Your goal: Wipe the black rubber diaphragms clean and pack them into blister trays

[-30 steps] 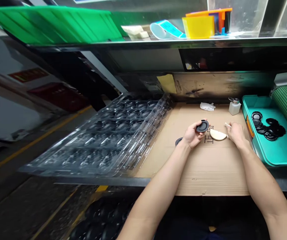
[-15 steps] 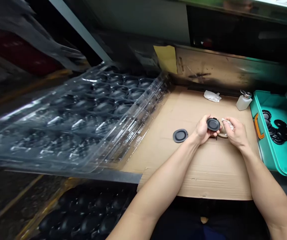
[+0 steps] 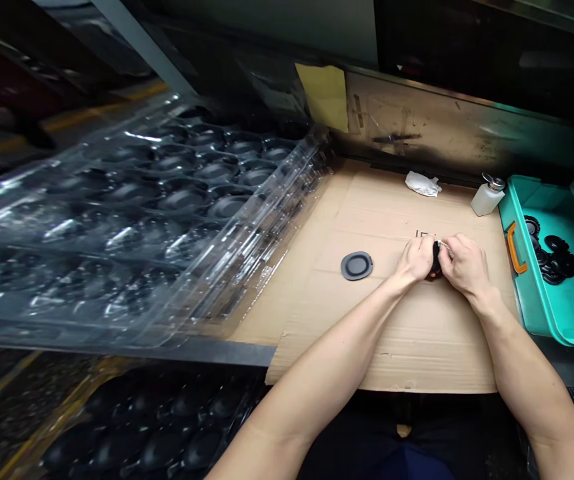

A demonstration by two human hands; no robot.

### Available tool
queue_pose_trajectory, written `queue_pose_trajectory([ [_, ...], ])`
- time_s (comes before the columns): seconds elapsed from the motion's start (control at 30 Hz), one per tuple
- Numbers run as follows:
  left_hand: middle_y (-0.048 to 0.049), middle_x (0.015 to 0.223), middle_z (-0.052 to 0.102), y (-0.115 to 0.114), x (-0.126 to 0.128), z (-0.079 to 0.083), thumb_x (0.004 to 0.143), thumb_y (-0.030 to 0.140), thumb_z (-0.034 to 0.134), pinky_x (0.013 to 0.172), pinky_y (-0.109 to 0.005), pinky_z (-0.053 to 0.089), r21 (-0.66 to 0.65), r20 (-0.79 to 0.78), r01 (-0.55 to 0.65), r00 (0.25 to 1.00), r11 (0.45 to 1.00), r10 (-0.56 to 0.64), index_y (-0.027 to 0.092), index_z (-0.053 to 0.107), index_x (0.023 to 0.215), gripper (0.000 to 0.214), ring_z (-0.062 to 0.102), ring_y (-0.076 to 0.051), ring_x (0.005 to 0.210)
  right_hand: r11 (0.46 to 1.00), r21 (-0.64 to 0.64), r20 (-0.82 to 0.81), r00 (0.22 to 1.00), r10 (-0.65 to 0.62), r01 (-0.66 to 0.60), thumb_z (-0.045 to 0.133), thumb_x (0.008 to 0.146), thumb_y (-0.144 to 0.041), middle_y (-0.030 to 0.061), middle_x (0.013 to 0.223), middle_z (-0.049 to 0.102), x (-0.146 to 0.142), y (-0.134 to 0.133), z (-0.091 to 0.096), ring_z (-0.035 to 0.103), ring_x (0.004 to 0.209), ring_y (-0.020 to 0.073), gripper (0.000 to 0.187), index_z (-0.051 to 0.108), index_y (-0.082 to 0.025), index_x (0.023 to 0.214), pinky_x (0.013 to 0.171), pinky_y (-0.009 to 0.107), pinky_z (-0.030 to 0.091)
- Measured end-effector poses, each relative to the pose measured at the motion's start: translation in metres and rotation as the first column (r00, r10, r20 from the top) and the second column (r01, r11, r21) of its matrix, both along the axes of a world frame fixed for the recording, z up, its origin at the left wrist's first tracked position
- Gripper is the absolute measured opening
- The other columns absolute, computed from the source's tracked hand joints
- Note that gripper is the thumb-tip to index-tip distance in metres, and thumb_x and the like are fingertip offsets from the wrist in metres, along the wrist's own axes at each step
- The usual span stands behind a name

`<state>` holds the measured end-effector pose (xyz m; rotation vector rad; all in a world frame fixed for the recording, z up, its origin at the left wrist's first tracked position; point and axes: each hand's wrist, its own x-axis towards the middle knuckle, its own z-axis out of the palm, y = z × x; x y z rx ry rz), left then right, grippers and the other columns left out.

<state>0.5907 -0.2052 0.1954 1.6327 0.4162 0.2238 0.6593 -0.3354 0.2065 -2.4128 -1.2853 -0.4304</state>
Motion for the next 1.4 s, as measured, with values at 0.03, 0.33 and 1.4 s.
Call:
queue_pose_trajectory([
  [0.03, -0.0041, 0.053, 0.061, -0.001, -0.001, 0.002, 0.102, 0.046, 0.03, 0.055, -0.029, 0.046, 0.043, 0.015, 0.0, 1.0, 0.999, -0.001, 0.02, 0.057, 0.062, 0.054, 0.061, -0.019, 0.05, 1.0, 0.0, 0.004, 1.0, 0.005, -0.005, 0.047, 0.1, -0.026, 0.0068, 0.092, 0.068, 0.0, 0.0, 0.001, 0.059, 0.085, 0.0209, 0.023, 0.069, -0.021, 0.096, 0.074, 0.03, 0.041],
  [0.33, -0.0027, 0.049, 0.058, -0.005, -0.002, 0.003, 0.104, 0.054, 0.029, 0.061, -0.028, 0.046, 0.145, 0.063, 0.016, 0.998, 0.989, -0.025, 0.02, 0.056, 0.057, 0.064, 0.06, -0.017, 0.053, 0.997, -0.07, 0.018, 1.0, -0.02, 0.021, 0.048, 0.1, -0.025, 0.0063, 0.089, 0.069, 0.0, -0.001, 0.003, 0.059, 0.083, 0.0206, 0.023, 0.069, -0.021, 0.093, 0.071, 0.03, 0.036],
  [1.4, -0.0128, 0.07, 0.07, -0.005, 0.007, 0.004, 0.107, 0.045, 0.021, 0.077, -0.033, 0.048, 0.393, 0.12, -0.019, 0.992, 0.919, -0.031, 0.021, 0.055, 0.063, 0.061, 0.066, -0.022, 0.073, 0.997, 0.069, 0.228, 0.973, -0.047, 0.032, 0.053, 0.094, -0.029, 0.0062, 0.075, 0.068, 0.007, 0.001, -0.004, 0.052, 0.068, 0.0187, 0.025, 0.073, -0.02, 0.082, 0.061, 0.032, 0.026],
])
